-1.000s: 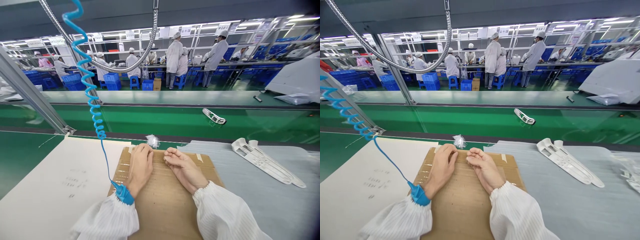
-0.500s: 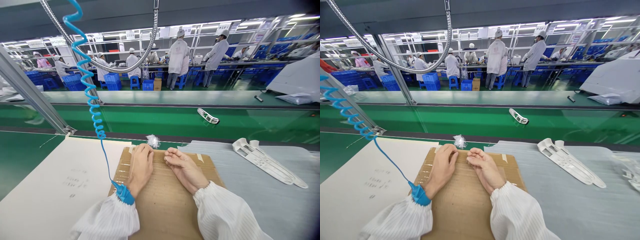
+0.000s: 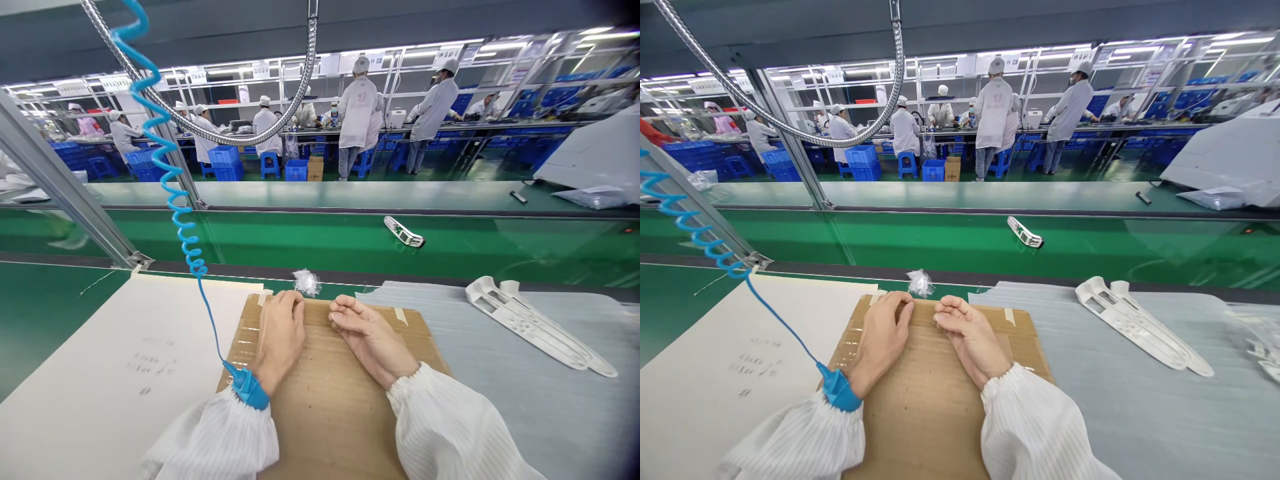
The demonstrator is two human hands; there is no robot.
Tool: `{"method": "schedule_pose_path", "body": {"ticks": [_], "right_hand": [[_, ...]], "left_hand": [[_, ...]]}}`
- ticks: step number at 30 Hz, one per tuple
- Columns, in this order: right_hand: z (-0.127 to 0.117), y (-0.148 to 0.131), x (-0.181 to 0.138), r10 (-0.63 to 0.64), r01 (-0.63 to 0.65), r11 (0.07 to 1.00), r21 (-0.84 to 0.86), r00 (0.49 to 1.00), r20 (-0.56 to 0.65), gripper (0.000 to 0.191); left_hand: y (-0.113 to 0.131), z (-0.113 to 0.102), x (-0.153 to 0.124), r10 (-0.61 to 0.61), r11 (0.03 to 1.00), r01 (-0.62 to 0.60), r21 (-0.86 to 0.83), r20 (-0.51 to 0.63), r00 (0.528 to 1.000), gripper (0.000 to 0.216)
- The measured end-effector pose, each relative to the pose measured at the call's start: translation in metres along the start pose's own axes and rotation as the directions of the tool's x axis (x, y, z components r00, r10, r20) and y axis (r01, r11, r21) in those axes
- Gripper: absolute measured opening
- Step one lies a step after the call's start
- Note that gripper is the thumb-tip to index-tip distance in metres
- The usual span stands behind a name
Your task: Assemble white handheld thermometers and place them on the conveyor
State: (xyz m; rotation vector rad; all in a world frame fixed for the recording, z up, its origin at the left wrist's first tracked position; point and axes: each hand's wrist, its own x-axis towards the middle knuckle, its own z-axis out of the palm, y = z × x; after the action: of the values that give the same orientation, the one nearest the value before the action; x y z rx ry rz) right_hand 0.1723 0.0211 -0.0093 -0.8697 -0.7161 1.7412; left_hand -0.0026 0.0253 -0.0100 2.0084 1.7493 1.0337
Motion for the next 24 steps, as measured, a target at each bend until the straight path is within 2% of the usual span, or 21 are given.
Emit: {"method": "schedule_pose_path", "body": {"ticks": [3, 8, 11, 17, 21, 24], "right_hand": [[-0.0001, 0.0000, -0.0005, 0.000, 0.000, 1.000, 0.003, 1.000, -0.005, 0.028], [0.0006, -0.0002, -0.0007, -0.001, 0.001, 1.000, 0.009, 1.000, -0.014, 0.029], [0.0015, -0.0008, -0.0008, 0.001, -0.001, 1.000, 0.009, 1.000, -0.013, 0.029], [0.0025, 0.0007, -0.0005, -0.001, 0.002, 1.000, 0.017, 0.999, -0.034, 0.031], [0.0035, 0.0022, -0.0005, -0.017, 0.017, 1.000, -0.002, 0.998, -0.055, 0.032], [0.0042, 0.0016, -0.0012, -0.021, 0.021, 1.000, -0.010, 0.999, -0.040, 0.030]], "left_hand": [[-0.0001, -0.0001, -0.0001, -0.055, 0.998, 0.054, -0.023, -0.025, 0.998, 0.015], [-0.0029, 0.0000, 0.0002, 0.007, 0.999, -0.010, -0.037, -0.076, 0.997, 0.027], [-0.0035, -0.0005, 0.0001, -0.007, 0.999, 0.003, -0.040, -0.088, 0.996, 0.028], [-0.0043, 0.0021, 0.0001, 0.043, 0.998, -0.046, -0.032, -0.089, 0.995, 0.018], [-0.0045, 0.0014, 0.0000, 0.053, 0.998, -0.055, -0.037, -0.042, 0.998, 0.017], [-0.0042, 0.0005, -0.0007, 0.100, 0.995, -0.100, 0.030, -0.025, 0.995, 0.015]]}}
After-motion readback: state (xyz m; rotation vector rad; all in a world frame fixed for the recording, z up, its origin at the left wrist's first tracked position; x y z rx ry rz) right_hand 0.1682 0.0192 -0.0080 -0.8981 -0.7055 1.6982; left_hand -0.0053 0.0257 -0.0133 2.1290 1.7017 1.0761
